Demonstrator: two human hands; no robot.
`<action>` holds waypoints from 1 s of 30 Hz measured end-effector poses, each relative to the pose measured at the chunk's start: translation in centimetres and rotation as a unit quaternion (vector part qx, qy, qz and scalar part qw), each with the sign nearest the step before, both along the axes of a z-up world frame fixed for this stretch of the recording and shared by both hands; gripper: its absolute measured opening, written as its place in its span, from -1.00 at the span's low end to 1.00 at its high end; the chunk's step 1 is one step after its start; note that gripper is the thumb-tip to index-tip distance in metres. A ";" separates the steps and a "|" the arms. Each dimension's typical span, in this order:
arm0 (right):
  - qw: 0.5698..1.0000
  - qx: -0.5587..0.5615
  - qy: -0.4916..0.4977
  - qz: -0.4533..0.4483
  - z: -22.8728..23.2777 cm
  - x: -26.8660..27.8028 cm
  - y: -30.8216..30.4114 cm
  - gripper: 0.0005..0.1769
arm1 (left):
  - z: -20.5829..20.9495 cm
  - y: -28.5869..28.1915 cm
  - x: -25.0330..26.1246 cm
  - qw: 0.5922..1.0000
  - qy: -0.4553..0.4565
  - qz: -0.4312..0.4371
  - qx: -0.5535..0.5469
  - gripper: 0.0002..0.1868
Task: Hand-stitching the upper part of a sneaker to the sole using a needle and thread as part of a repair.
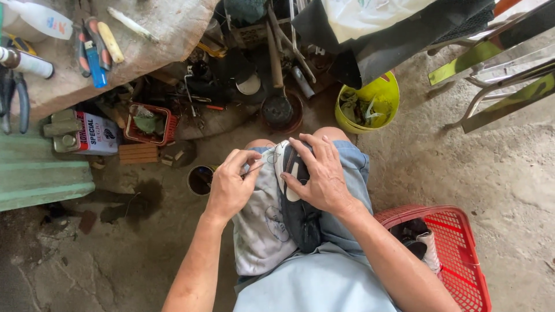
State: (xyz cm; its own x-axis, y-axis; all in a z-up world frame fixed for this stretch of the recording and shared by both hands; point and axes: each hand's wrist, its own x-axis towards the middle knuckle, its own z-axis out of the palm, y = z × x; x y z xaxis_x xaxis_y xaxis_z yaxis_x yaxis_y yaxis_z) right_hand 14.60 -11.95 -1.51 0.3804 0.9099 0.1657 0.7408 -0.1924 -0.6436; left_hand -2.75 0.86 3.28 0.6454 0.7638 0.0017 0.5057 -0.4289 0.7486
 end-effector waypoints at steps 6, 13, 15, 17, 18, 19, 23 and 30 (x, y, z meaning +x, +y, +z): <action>1.000 0.000 0.014 0.013 -0.3 0.1 0.0 -0.13 | 0.7 1.6 2.5 0.989 0.084 0.042 -0.112 -0.48; 0.999 -0.025 -0.024 0.022 0.2 0.4 0.1 -0.19 | 2.9 0.7 3.2 0.934 -0.082 0.009 -0.348 -0.86; 0.998 -0.040 -0.046 0.027 0.2 0.5 0.3 -0.23 | 2.5 0.4 2.2 0.945 -0.023 -0.034 -0.324 -0.62; 0.997 -0.024 -0.069 0.020 0.0 0.2 0.5 -0.24 | 0.7 -0.1 0.6 0.970 0.034 -0.025 -0.240 -0.55; 0.996 -0.007 -0.093 0.013 -0.2 0.0 0.6 -0.26 | -0.2 -0.4 -0.3 0.984 0.089 -0.016 -0.154 -0.44; 0.996 -0.007 -0.093 0.014 -0.3 0.0 0.8 -0.26 | 0.1 -1.2 -0.4 0.984 0.090 -0.014 -0.154 -0.44; 0.995 0.019 -0.096 0.009 -0.4 -0.7 0.9 -0.37 | 1.2 -3.5 -1.5 0.985 -0.008 0.087 -0.150 -0.61; 0.998 0.026 -0.061 0.007 -0.3 0.2 0.7 -0.27 | 1.5 -2.3 -1.3 0.989 -0.030 0.077 -0.126 -0.63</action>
